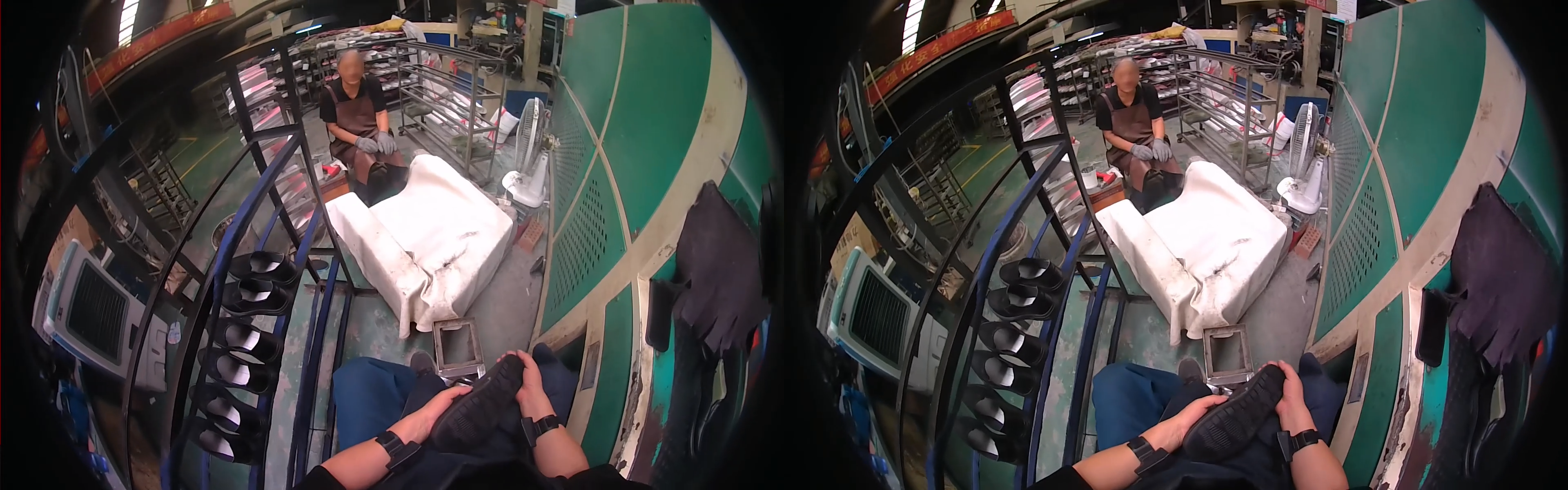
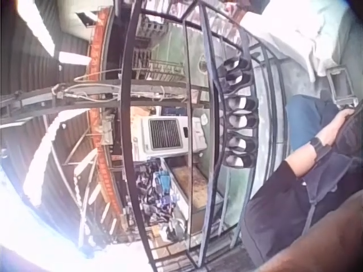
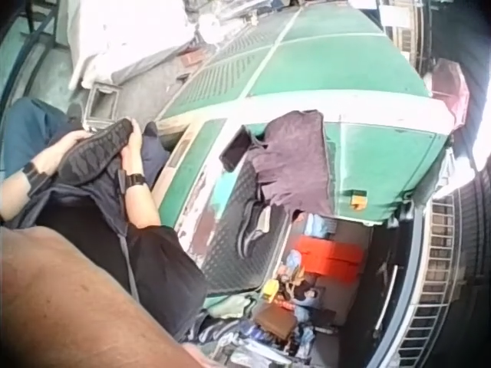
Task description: The recorder is inspecting manufactured shoes by checking the soles, uppers, and overall construction.
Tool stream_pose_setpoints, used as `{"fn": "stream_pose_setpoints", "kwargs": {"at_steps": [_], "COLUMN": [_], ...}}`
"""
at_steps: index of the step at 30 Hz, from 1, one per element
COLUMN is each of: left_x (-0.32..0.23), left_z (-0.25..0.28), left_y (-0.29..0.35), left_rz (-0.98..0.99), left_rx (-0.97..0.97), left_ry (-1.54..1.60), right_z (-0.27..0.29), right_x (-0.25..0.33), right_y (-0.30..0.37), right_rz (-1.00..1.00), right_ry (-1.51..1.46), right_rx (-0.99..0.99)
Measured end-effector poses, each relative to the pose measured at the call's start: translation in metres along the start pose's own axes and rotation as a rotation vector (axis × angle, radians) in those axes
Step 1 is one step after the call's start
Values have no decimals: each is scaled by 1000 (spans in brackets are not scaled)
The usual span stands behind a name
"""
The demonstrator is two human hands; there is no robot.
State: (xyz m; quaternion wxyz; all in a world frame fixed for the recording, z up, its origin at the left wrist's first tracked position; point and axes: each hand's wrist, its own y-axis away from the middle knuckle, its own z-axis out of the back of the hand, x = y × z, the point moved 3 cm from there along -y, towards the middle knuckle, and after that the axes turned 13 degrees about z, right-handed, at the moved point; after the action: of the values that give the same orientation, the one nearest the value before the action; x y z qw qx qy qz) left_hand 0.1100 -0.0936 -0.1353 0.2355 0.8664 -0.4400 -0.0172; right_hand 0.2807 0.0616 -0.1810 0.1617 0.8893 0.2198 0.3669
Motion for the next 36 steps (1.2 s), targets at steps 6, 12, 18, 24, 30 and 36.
{"fn": "stream_pose_setpoints", "kwargs": {"at_steps": [6,12,18,24,30,36], "left_x": [-12,-2,-4,-31,-85,-87], "left_z": [1,-15,-11,-8,4,7], "left_y": [10,46,60,21,-30,-49], "left_rz": [-39,-45,-178,-364,-302,-346], "left_rx": [-84,-120,-391,-627,-633,-513], "left_ry": [-5,4,-289,-426,-491,-531], "right_z": [-5,-31,-32,-62,-60,-61], "right_x": [-18,-36,-31,-25,-30,-25], "right_y": [-16,11,11,13,7,5], "right_rz": [1,106,99,-37,-93,-54], "right_ry": [135,163,152,456,528,470], "right_rx": [-54,28,89,391,507,440]}}
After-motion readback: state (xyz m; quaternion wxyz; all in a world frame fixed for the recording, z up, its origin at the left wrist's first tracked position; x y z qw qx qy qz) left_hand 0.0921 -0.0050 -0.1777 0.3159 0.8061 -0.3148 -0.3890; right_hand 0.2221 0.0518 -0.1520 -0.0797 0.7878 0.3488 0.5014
